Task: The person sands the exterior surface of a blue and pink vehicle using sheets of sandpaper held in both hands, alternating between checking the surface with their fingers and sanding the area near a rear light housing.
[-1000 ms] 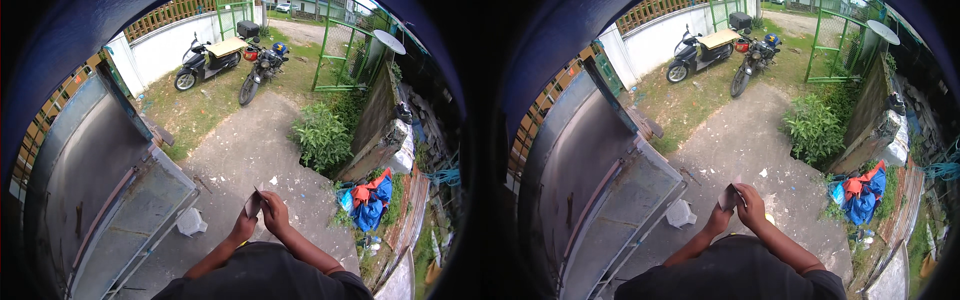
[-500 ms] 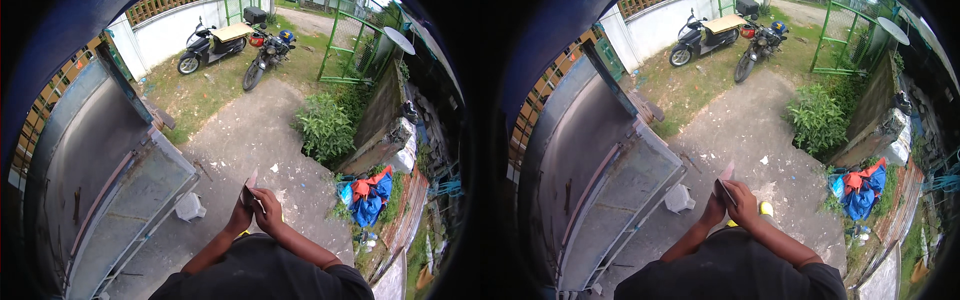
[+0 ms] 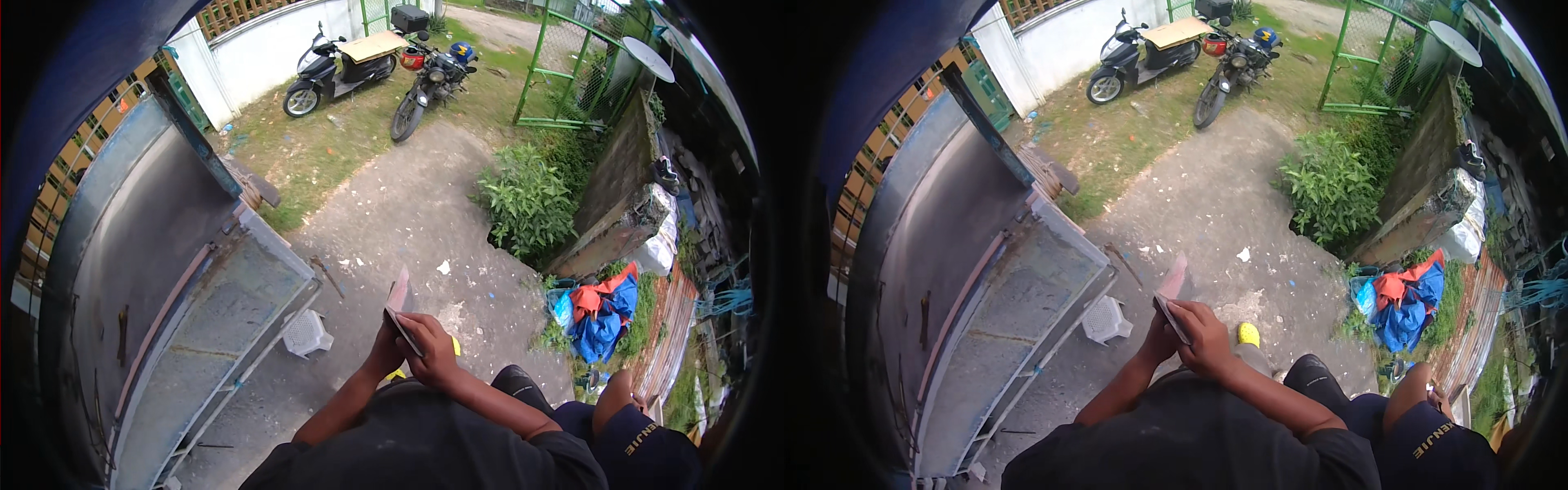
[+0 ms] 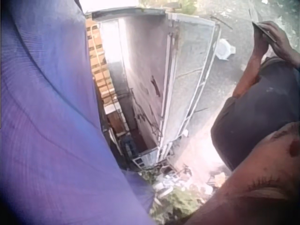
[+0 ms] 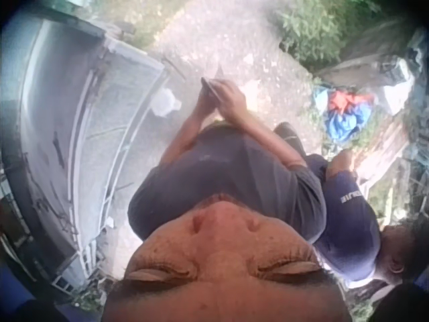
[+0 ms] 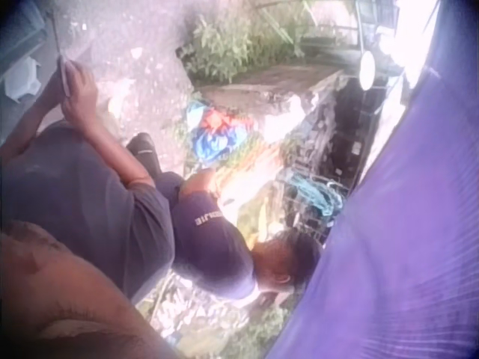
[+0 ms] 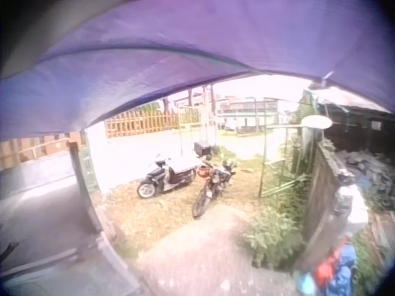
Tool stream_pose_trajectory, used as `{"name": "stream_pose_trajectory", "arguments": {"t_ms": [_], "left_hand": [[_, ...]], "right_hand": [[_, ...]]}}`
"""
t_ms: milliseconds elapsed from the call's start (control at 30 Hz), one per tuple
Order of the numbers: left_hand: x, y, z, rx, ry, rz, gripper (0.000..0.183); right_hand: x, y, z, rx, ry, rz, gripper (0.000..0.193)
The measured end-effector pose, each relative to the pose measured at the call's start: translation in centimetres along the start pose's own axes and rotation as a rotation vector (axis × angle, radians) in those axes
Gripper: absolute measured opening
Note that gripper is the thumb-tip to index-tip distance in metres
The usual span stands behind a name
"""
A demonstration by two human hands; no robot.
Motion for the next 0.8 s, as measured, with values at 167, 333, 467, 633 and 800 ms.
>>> {"name": "stream_pose_trajectory", "arguments": {"t_ms": [167, 333, 467, 633, 800], "left_hand": [[1.8, 1.5, -0.9, 0.028, -0.007, 0.062, 0.08], [-1.2, -0.9, -1.4, -0.009, -0.211, 0.033, 0.062], [-2.7, -1.1, -5.6, 0.019, -0.142, 0.127, 0.057], [-3.3, -5.2, -7.4, 0.308, -0.321, -0.57, 0.045], [-2.0, -8.5, -7.0, 0.437, -0.483, -0.929, 0.047]], "right_hand": [[6.5, -1.5, 0.2, 0.131, 0.286, 0.103, 0.03], [1.9, 0.8, -0.2, 0.032, 0.037, -0.013, 0.027], [7.4, 0.5, 1.6, 0.086, 0.343, 0.163, 0.021], [5.4, 0.3, 1.1, 0.019, 0.2, 0.2, 0.033], [1.7, 0.4, -1.3, -0.195, -0.033, 0.125, 0.05]]}}
Point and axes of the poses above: each hand's wrist, its own z-axis towards the middle knuckle, its own y-axis out of the palm, x = y × z, the point moved 5 cm from there along z, towards the middle knuckle, and after that the axes turned 6 degrees about z, right-handed, at the moved point
